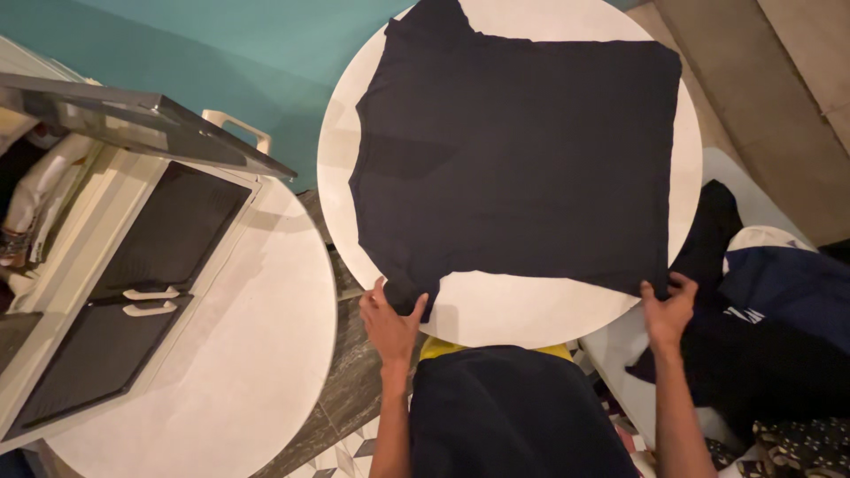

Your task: The person picks up a shirt from a pile, spreads it out on a table, and performs several folds by hand before placing the folded garment into a storage cabinet.

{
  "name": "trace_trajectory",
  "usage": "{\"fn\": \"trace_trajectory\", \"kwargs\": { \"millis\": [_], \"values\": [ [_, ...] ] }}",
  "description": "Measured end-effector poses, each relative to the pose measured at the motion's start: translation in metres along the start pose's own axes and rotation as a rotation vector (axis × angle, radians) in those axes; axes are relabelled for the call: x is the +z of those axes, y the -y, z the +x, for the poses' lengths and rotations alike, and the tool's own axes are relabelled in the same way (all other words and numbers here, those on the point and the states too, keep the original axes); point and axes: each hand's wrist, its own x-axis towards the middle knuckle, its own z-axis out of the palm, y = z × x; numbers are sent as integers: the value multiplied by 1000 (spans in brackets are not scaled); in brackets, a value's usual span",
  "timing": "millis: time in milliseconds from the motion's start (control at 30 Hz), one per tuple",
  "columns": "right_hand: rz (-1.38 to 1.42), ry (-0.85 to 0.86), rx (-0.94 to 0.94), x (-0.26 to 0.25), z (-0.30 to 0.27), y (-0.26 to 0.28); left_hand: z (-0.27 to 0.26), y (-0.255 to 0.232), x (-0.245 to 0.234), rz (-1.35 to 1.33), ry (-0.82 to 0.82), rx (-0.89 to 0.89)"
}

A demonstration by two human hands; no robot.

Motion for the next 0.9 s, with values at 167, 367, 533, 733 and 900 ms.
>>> {"fn": "trace_trajectory", "kwargs": {
  "millis": [167,367,533,733,900],
  "values": [
    [-157,-40,-22,5,6,3,-12,43,28,-135,62,-96],
    [184,-7,332,-1,2,2,-22,79,29,-603,-149,-336],
    [-28,-34,80,7,-3,5,2,4,-12,-204,-12,-8],
    [68,-36,324,9,3,9,14,1,0,-69,161,88],
    [88,-50,190,0,-1,4,-11,97,61,-516,52,-308]
  ]
}}
